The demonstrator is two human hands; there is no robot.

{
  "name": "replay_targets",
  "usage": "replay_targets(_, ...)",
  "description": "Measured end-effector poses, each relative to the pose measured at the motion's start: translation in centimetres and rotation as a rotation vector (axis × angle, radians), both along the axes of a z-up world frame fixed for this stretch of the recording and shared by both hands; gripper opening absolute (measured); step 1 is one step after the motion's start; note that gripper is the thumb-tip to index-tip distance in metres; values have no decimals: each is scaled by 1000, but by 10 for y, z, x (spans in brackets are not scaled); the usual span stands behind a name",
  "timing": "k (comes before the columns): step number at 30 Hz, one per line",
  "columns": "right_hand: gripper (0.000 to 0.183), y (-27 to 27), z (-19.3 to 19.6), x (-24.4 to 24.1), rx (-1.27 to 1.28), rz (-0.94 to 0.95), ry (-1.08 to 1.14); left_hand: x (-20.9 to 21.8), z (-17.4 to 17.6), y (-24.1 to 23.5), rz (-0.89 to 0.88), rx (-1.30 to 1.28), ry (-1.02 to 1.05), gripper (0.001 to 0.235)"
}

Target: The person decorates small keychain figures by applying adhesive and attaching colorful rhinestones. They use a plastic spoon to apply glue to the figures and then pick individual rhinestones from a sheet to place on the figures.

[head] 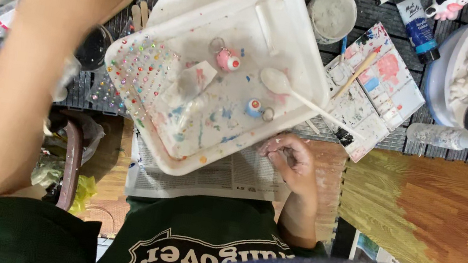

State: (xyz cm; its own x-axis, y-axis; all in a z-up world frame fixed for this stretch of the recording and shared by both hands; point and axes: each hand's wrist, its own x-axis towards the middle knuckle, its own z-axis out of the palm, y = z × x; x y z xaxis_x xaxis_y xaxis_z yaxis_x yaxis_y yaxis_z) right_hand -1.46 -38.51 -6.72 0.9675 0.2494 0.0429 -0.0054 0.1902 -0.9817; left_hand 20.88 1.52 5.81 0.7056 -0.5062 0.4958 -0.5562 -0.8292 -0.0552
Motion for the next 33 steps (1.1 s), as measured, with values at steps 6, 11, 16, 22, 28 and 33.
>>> replay_targets(6,16,-2,-4,-7,-59,-25,-17,-83,-15,-85,-188,-40,402,57)
replay_targets(11,16,-5,-3,-11,-71,-6,16,-103,-18,-77,-77,-151,559,30)
replay_targets(16,15,-3,-4,-12,-105,-28,20,-104,-6,-50,-108,-383,773,39)
replay_targets(22,12,-2,-11,-11,-106,-20,36,-111,2,-41,-227,-391,935,26)
replay_targets(28,11,-6,-4,17,52,-379,255,-114,1,-50,-343,-271,842,15)
replay_targets(33,17,-16,12,47,126,-625,197,-130,-4,-62,-307,-271,809,16)
